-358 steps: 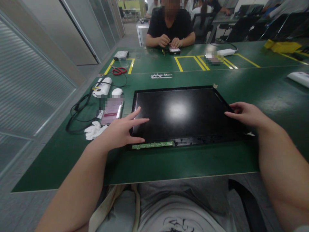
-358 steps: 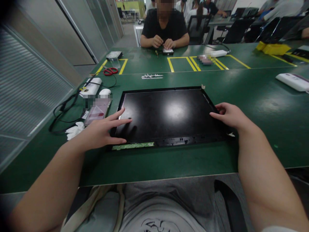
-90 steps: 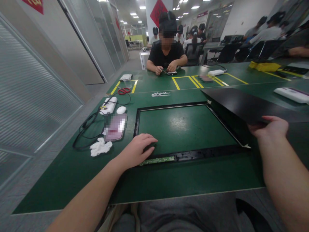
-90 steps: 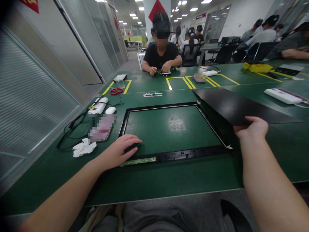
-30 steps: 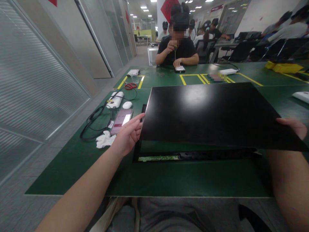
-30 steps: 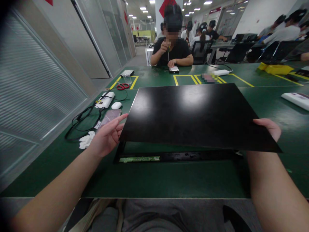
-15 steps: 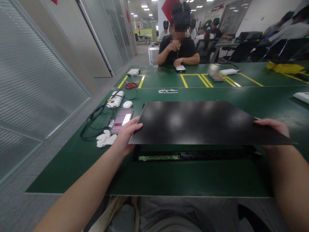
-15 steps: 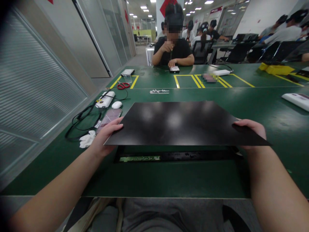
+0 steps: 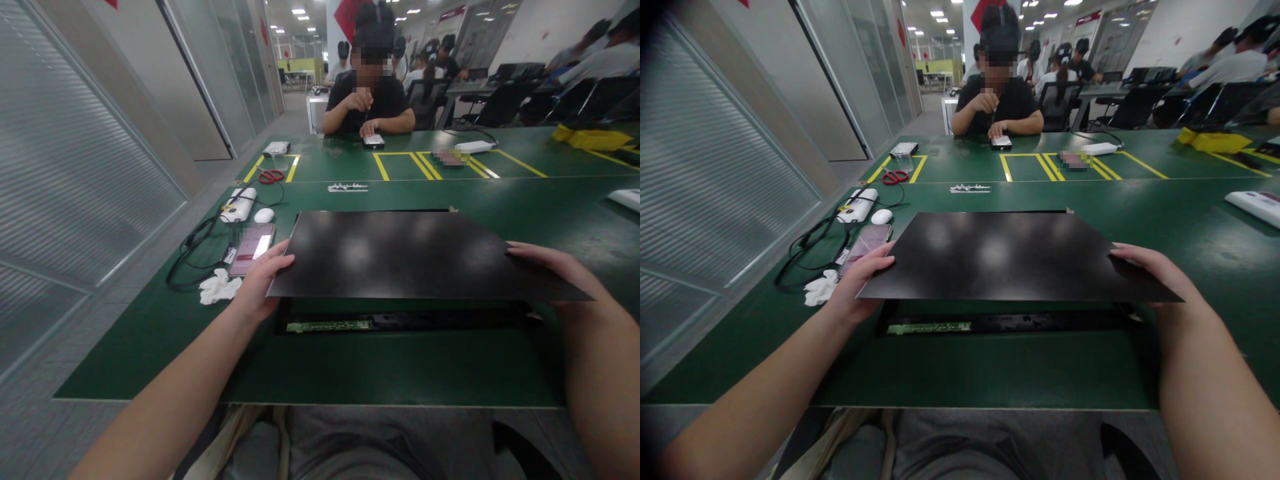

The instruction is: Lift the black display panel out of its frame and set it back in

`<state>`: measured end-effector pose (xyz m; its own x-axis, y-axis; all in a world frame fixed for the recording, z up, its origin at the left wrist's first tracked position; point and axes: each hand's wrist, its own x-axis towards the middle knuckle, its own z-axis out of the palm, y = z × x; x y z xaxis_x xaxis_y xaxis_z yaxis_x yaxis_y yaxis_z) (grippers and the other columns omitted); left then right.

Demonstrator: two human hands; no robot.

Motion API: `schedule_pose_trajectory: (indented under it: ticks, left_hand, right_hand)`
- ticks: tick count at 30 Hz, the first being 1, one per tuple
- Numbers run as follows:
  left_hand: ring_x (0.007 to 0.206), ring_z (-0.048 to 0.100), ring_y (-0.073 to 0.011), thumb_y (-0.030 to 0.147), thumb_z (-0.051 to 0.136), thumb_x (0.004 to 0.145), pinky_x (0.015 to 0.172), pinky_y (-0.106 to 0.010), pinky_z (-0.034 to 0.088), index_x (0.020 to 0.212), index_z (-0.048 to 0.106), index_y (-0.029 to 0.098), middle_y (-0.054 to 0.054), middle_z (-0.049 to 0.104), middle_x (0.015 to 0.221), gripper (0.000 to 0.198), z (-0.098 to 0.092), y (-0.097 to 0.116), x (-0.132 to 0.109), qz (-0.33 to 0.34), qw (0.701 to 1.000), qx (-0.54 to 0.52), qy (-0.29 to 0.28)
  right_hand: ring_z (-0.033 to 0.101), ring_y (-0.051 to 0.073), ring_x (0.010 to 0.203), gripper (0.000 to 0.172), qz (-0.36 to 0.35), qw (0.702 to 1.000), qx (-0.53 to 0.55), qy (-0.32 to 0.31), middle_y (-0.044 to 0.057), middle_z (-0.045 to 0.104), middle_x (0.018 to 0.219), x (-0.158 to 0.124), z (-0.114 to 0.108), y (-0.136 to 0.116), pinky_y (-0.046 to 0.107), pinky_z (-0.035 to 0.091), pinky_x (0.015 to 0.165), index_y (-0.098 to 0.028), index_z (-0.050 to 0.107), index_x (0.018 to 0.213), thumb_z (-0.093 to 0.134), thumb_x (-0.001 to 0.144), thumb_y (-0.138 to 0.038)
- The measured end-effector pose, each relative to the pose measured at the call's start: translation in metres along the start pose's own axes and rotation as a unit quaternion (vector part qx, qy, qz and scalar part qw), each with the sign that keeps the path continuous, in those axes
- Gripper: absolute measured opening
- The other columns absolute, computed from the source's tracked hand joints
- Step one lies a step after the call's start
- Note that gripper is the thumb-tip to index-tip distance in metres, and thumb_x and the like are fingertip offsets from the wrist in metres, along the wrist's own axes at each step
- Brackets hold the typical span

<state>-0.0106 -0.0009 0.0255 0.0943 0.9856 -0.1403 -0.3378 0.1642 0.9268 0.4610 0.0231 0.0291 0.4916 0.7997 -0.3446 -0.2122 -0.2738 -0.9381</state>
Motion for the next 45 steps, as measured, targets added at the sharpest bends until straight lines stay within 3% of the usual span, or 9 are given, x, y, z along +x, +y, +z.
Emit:
schedule_pose_trajectory:
  ticks: [3, 11, 15, 19, 22, 27, 32, 39, 45]
  left_hand:
    - [0.099, 0.077, -0.0301, 0.025, 0.083, 0.071, 0.072, -0.029, 0.055, 0.131, 0.073, 0.013, -0.010, 0.081, 0.117, 0.062, -0.004, -0.001, 0.001, 0.008, 1.000, 0.006, -0.006]
    - [0.096, 0.077, -0.0302, 0.025, 0.081, 0.072, 0.075, -0.032, 0.057, 0.133, 0.073, 0.012, -0.011, 0.081, 0.116, 0.063, -0.005, -0.002, 0.001, 0.006, 1.000, 0.009, -0.006]
    - [0.096, 0.076, -0.0294, 0.024, 0.080, 0.071, 0.066, -0.028, 0.054, 0.133, 0.072, 0.012, -0.010, 0.082, 0.114, 0.064, -0.005, -0.001, 0.001, 0.024, 1.000, 0.010, 0.010]
    - [0.095, 0.077, -0.0292, 0.024, 0.080, 0.068, 0.062, -0.026, 0.053, 0.132, 0.072, 0.014, -0.009, 0.082, 0.109, 0.065, -0.001, 0.002, -0.001, 0.056, 0.998, -0.001, 0.039]
    - [0.098, 0.076, -0.0293, 0.023, 0.079, 0.066, 0.066, -0.027, 0.055, 0.125, 0.075, 0.014, -0.009, 0.082, 0.108, 0.060, 0.004, 0.008, -0.005, 0.076, 0.996, -0.006, 0.054]
    - [0.099, 0.075, -0.0282, 0.022, 0.076, 0.064, 0.063, -0.025, 0.054, 0.110, 0.080, 0.015, -0.007, 0.083, 0.107, 0.047, 0.007, 0.015, -0.006, 0.107, 0.991, -0.023, 0.079]
    - [0.104, 0.075, -0.0304, 0.021, 0.077, 0.064, 0.074, -0.029, 0.058, 0.108, 0.080, 0.014, -0.007, 0.083, 0.106, 0.045, 0.006, 0.010, -0.002, 0.103, 0.991, -0.008, 0.082]
    - [0.113, 0.073, -0.0343, 0.021, 0.078, 0.066, 0.089, -0.037, 0.060, 0.121, 0.077, 0.014, -0.009, 0.081, 0.118, 0.055, 0.005, 0.007, -0.002, 0.081, 0.994, 0.006, 0.068]
    - [0.116, 0.072, -0.0347, 0.022, 0.077, 0.069, 0.091, -0.037, 0.060, 0.121, 0.078, 0.015, -0.009, 0.081, 0.120, 0.053, 0.004, 0.007, -0.002, 0.099, 0.993, 0.004, 0.064]
  right_hand:
    - [0.069, 0.019, 0.055, 0.026, 0.052, 0.997, -0.052, -0.006, 0.005, 0.075, 0.072, -0.002, 0.002, -0.003, 0.024, 0.056, 0.047, -0.021, 0.077, 0.083, 0.066, 0.072, 0.000]
    - [0.069, 0.016, 0.057, 0.021, 0.022, 0.993, -0.112, 0.022, 0.007, 0.078, 0.078, -0.004, 0.002, -0.004, 0.019, 0.054, 0.046, -0.017, 0.076, 0.077, 0.068, 0.073, 0.001]
    - [0.070, 0.020, 0.055, 0.023, 0.034, 0.991, -0.129, -0.014, 0.007, 0.078, 0.074, -0.006, 0.000, 0.000, 0.024, 0.056, 0.045, -0.020, 0.078, 0.084, 0.073, 0.070, -0.001]
    - [0.072, 0.019, 0.058, 0.028, 0.047, 0.991, -0.113, -0.049, 0.006, 0.079, 0.077, -0.008, 0.001, 0.005, 0.025, 0.060, 0.053, -0.022, 0.078, 0.087, 0.074, 0.068, -0.002]
    - [0.072, 0.015, 0.061, 0.028, 0.031, 0.992, -0.112, -0.052, 0.007, 0.079, 0.077, -0.009, 0.002, 0.004, 0.020, 0.059, 0.055, -0.020, 0.079, 0.089, 0.070, 0.071, -0.001]
    - [0.068, 0.012, 0.054, 0.024, -0.010, 0.992, -0.123, -0.036, 0.007, 0.077, 0.073, -0.010, 0.005, 0.001, 0.015, 0.052, 0.045, -0.018, 0.076, 0.096, 0.064, 0.080, -0.005]
    - [0.068, 0.013, 0.052, 0.022, -0.045, 0.987, -0.154, -0.009, 0.008, 0.076, 0.069, -0.010, 0.005, 0.003, 0.016, 0.052, 0.045, -0.017, 0.071, 0.098, 0.059, 0.084, -0.004]
    - [0.069, 0.014, 0.054, 0.019, -0.059, 0.982, -0.179, 0.001, 0.008, 0.075, 0.068, -0.008, 0.006, 0.004, 0.017, 0.051, 0.045, -0.017, 0.069, 0.101, 0.059, 0.087, -0.008]
    - [0.063, 0.012, 0.049, 0.020, -0.058, 0.983, -0.172, 0.002, 0.009, 0.074, 0.066, -0.012, 0.012, 0.004, 0.014, 0.039, 0.039, -0.015, 0.069, 0.097, 0.058, 0.084, -0.005]
